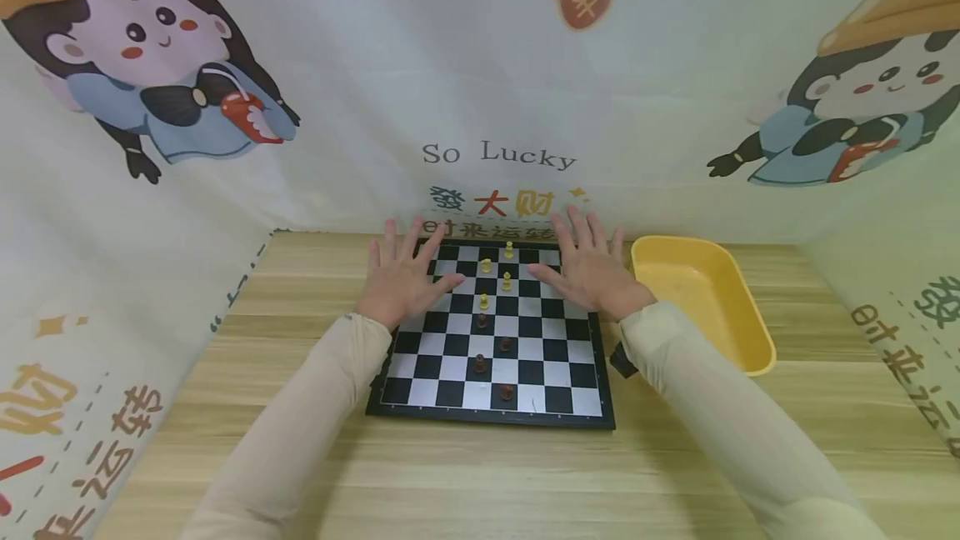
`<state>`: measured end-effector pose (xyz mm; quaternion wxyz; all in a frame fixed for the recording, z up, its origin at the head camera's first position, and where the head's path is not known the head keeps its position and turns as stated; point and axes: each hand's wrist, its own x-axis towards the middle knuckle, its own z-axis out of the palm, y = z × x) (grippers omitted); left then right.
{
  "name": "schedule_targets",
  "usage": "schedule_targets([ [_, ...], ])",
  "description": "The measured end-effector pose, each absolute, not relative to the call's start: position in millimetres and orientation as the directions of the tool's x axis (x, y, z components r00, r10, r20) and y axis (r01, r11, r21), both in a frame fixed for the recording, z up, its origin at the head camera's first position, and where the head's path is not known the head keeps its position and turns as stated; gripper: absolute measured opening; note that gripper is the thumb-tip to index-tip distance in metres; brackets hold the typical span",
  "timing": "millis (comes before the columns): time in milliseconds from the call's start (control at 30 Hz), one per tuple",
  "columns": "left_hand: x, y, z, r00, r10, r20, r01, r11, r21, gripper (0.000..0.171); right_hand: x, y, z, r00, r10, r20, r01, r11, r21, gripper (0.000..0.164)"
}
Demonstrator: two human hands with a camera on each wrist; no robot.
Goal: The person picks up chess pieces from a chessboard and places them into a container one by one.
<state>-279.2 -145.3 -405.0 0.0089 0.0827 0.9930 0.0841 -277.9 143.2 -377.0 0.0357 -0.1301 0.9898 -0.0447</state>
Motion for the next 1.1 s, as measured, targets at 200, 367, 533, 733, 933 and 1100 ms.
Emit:
schedule_targets([
  [200,-277,-150,-406,-0.981,0.187,-0.05,0.176,0.968,0.177,0.092,-273,142,-378,-0.953,-0.301,-0.045,-0.292,0.946,-0.139,0.095],
  [367,-273,-155,-407,-0.974,0.205,-0.095,0.188,0.968,0.166,0.095,-267,141,-379,-0.944,-0.33,-0.02,-0.322,0.93,-0.176,0.095],
  [533,-269,-158,-410,-0.971,0.205,-0.12,0.184,0.969,0.163,0.095,-259,139,-382,-0.919,-0.393,0.02,-0.39,0.903,-0.184,0.092],
  [733,-266,-163,-414,-0.973,0.18,-0.147,0.159,0.977,0.146,0.097,-247,134,-383,-0.89,-0.457,-0.011,-0.439,0.861,-0.256,0.091],
  [933,-263,-164,-415,-0.967,0.172,-0.19,0.146,0.979,0.143,0.099,-236,131,-383,-0.879,-0.475,-0.034,-0.45,0.851,-0.271,0.091],
  [1100,-262,-163,-417,-0.964,0.16,-0.214,0.129,0.98,0.15,0.099,-229,129,-385,-0.876,-0.481,-0.044,-0.449,0.846,-0.288,0.089],
])
